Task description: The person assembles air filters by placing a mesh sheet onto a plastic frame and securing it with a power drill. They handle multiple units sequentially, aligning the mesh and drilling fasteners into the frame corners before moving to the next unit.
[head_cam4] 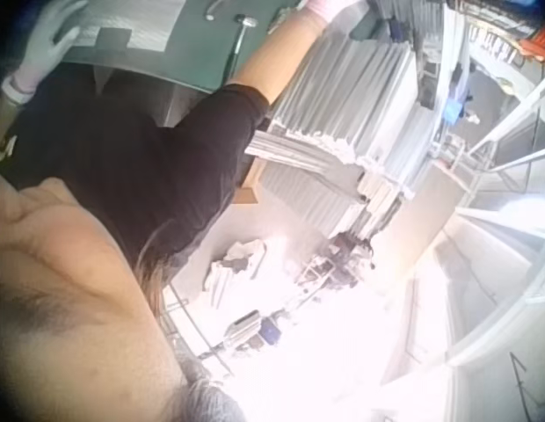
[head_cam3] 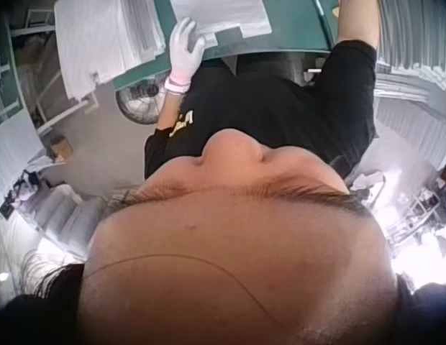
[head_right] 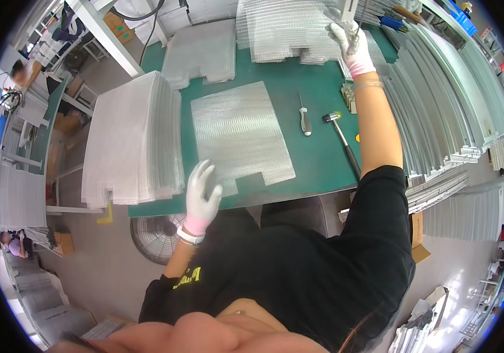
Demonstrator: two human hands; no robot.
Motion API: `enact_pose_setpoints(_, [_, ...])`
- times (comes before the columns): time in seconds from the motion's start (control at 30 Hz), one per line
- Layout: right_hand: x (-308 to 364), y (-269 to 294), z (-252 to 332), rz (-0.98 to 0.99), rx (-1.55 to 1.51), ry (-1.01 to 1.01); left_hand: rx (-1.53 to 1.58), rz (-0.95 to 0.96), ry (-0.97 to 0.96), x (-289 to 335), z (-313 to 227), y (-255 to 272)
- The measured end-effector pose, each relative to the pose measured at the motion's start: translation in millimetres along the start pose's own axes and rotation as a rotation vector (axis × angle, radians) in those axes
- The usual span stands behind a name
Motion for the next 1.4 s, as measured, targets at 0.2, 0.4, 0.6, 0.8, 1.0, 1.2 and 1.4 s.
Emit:
enact_pose_setpoints(0.2, [52, -17, 33, -0.036, 0.033, 0.135, 0.06, -0.027, 0.029, -10, 1, 0])
enact_pose_setpoints(0.4, [196, -24, 52, 0.022, -0.003, -0.191, 0.653, -0.192, 0.347, -17, 11, -8])
enact_pose_setpoints(0.6, [304, -69, 58, 0.215, 0.422, -0.067, 0.168, -0.098, 0.589, -29, -6, -1])
enact_pose_setpoints(0.8, [315, -70, 42, 0.215, 0.622, -0.103, -0.252, -0.097, 0.458, -31, 11, -10])
enact_pose_setpoints(1.0, [317, -76, 34, 0.26, 0.715, -0.164, -0.412, 0.087, 0.407, -45, 32, -23])
enact_pose_setpoints(1.2, [331, -72, 17, 0.262, 0.834, 0.007, -0.409, 0.09, 0.319, -33, 48, -34])
enact_pose_setpoints(1.4, [331, -72, 19, 0.311, 0.85, -0.067, -0.404, 0.164, 0.429, -35, 48, -33])
Point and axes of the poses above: each hand's wrist, its own x-axis away from the middle knuckle, its own y-axis out of the back of the hand, z = x × y, the point moved 3 cm from there along -x, towards the middle knuckle, and after that the axes turned 12 degrees about -z, right-handed, at the moved point
